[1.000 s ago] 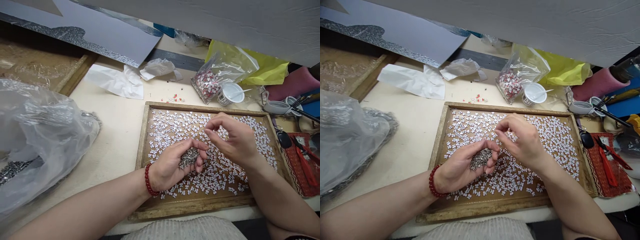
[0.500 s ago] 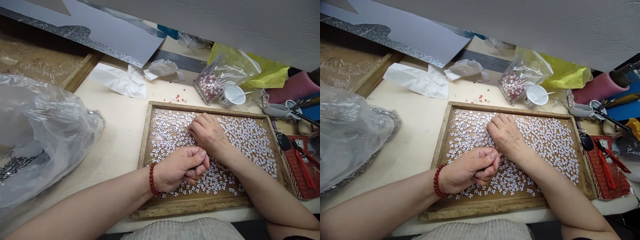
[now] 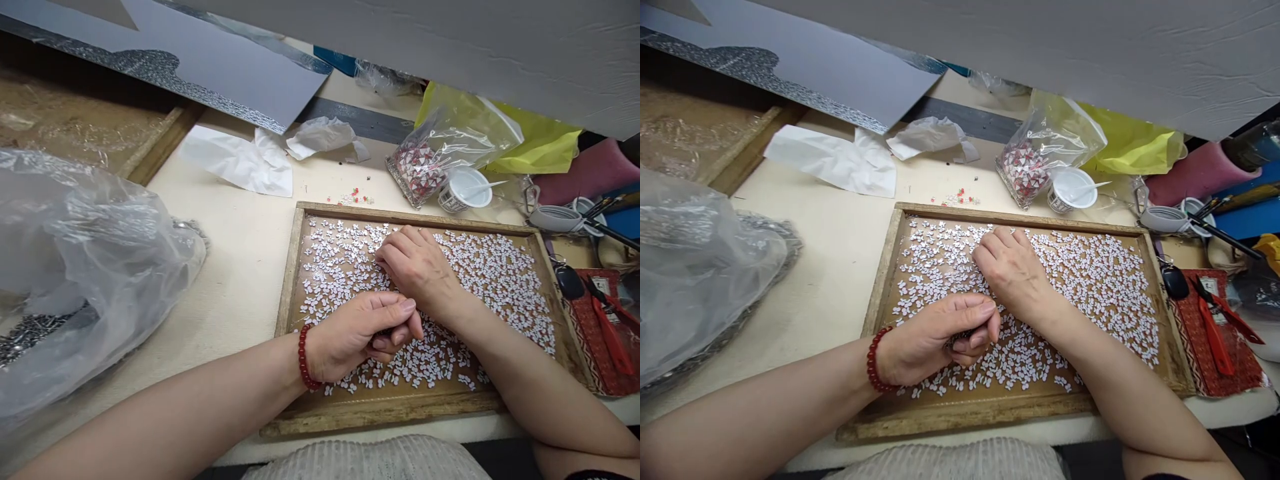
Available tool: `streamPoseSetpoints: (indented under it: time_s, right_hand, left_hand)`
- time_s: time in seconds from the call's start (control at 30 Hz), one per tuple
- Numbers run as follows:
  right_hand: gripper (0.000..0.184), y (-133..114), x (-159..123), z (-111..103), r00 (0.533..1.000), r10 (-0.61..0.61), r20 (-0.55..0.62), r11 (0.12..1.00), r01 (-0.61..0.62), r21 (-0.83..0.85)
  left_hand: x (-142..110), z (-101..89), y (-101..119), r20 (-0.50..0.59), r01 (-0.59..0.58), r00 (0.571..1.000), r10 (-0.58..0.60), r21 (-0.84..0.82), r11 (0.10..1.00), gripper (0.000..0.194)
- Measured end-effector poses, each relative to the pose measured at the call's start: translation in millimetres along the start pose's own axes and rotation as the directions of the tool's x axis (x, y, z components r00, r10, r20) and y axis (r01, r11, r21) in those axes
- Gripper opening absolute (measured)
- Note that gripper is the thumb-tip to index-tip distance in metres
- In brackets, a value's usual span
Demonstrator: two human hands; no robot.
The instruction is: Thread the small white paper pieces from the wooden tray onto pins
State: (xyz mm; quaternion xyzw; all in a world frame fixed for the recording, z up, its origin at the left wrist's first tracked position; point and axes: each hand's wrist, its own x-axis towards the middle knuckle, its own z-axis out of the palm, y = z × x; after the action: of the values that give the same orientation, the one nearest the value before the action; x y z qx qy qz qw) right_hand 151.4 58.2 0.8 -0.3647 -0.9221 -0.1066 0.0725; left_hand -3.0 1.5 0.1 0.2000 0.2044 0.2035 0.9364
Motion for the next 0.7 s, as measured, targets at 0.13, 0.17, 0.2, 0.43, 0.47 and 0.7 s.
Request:
streamPoseSetpoints:
  time_s: [0.13, 0.17, 0.2, 0.43, 0.47, 0.7]
  right_hand:
    - [0.014, -0.3, -0.2, 0.3, 1.000, -0.001, -0.002, 1.000, 0.001, -0.010]
    - [0.014, -0.3, -0.3, 0.4, 1.000, -0.003, -0.005, 1.000, 0.003, -0.011]
    - [0.014, -0.2, -0.4, 0.4, 1.000, -0.005, -0.008, 1.000, 0.004, -0.010]
    - [0.009, 1.8, -0.5, -3.3, 0.999, 0.025, -0.038, 0.998, -0.023, 0.066]
    - [0.010, 1.8, -0.3, -3.6, 0.999, 0.028, -0.040, 0.996, -0.025, 0.084]
    - [0.016, 0.1, 1.1, 1.1, 0.998, 0.028, -0.055, 0.991, -0.021, 0.133]
  left_hand:
    - [0.4, -0.3, -0.4, -0.003, -0.004, 1.000, 0.004, -0.013, 1.000, 0.029]
    - [0.5, -0.5, -0.4, -0.004, -0.004, 1.000, 0.004, -0.017, 1.000, 0.029]
    - [0.6, -0.6, -0.4, -0.005, -0.005, 1.000, 0.005, -0.019, 1.000, 0.029]
    - [0.7, -0.2, 0.4, -0.018, -0.007, 1.000, 0.007, -0.019, 1.000, 0.028]
    - [0.7, -0.2, 0.4, -0.019, -0.007, 1.000, 0.007, -0.019, 1.000, 0.028]
    - [0.5, 0.1, 1.2, -0.026, 0.002, 1.000, -0.002, 0.004, 1.000, 0.029]
